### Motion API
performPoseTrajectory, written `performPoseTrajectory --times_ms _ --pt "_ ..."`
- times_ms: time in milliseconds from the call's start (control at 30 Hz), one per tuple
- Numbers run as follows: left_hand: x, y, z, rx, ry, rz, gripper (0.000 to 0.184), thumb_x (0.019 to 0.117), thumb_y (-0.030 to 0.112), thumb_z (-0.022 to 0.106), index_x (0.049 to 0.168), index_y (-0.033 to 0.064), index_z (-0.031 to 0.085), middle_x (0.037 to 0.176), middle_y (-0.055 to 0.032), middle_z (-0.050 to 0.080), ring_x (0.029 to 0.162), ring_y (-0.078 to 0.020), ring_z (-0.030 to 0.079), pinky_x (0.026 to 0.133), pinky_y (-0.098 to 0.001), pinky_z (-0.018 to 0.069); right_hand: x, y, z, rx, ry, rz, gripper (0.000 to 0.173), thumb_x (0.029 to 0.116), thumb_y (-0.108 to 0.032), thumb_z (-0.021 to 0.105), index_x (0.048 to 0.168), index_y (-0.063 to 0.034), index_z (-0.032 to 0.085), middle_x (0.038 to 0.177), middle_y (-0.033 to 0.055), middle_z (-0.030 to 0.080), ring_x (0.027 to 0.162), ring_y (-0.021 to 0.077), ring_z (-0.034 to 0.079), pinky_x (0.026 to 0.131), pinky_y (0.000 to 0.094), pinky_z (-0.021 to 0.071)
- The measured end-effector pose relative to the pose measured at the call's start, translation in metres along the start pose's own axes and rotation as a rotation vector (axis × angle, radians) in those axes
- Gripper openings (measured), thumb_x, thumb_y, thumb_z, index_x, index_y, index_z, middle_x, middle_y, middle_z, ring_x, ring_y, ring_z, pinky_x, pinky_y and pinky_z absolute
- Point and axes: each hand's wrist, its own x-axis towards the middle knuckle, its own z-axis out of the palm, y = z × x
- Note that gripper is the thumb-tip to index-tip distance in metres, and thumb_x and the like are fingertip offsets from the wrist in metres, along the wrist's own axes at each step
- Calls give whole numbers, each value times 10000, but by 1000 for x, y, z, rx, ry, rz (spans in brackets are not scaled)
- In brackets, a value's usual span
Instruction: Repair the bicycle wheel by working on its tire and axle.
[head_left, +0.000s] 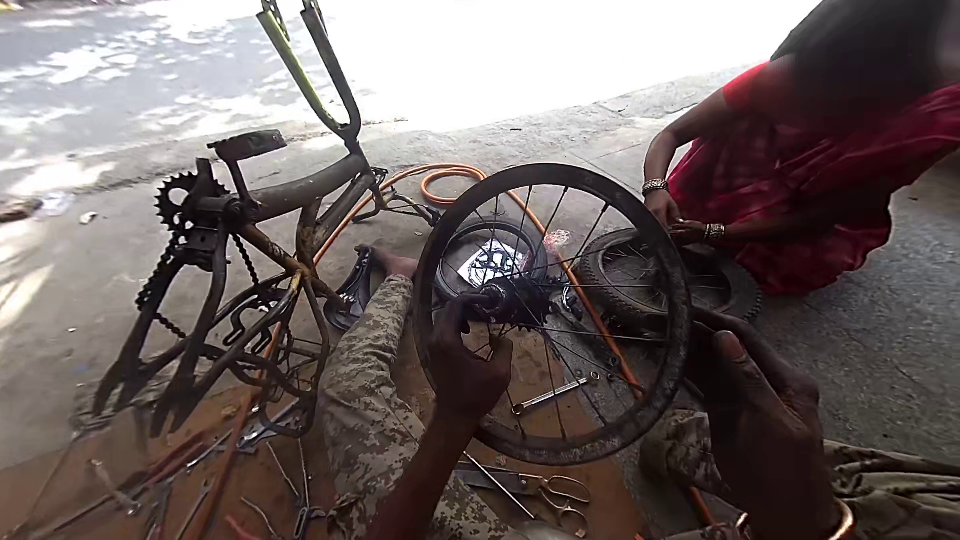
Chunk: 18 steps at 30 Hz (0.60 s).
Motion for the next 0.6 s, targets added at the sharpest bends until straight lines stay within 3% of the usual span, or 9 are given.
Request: performPoseTrajectory --times_ms 100,200,333,433,533,600 --pt "-3 18 -7 -49 16 91 496 715 228 755 1196 134 685 1083 28 672 971 -80 625 825 -323 545 -3 -4 -7 45 74 -62 426 1082 -411 441 1304 -116 653 1122 4 727 990 140 716 848 300 623" --pt "-7 32 -14 -84 21 169 516 719 233 759 1215 128 666 1091 34 677 1013 -80 649 857 -323 582 -11 -3 -13 68 82 -127 402 1077 -417 436 1271 -154 671 1117 -26 733 998 124 713 863 311 622" --pt "-9 41 -19 -91 38 250 550 697 259 769 1228 163 662 1079 46 666 993 -86 630 836 -306 563 -18 -3 -18 91 65 -101 464 1063 -479 403 1303 -158 635 1159 -33 727 1037 121 709 891 314 611" --pt "-9 44 -20 -72 61 284 576 683 287 782 1236 183 661 1091 30 666 1019 -97 630 844 -300 557 -11 -9 -14 154 91 -55 612 1072 -528 343 1306 -25 601 1159 58 719 1031 194 723 884 344 618" --pt "-6 45 -18 -45 73 307 659 685 280 785 1321 190 634 1144 16 664 1040 -100 619 871 -305 542 -12 -9 -13 290 270 0 600 1118 -447 193 1278 -55 618 1132 31 732 1034 158 711 901 326 606" --pt "-4 40 -13 11 88 325 713 699 305 778 1379 198 592 1138 14 651 1028 -95 601 892 -316 523 -9 2 -24 262 332 -56 620 1115 -420 110 1347 -58 557 1251 39 690 1143 170 671 990 351 562"
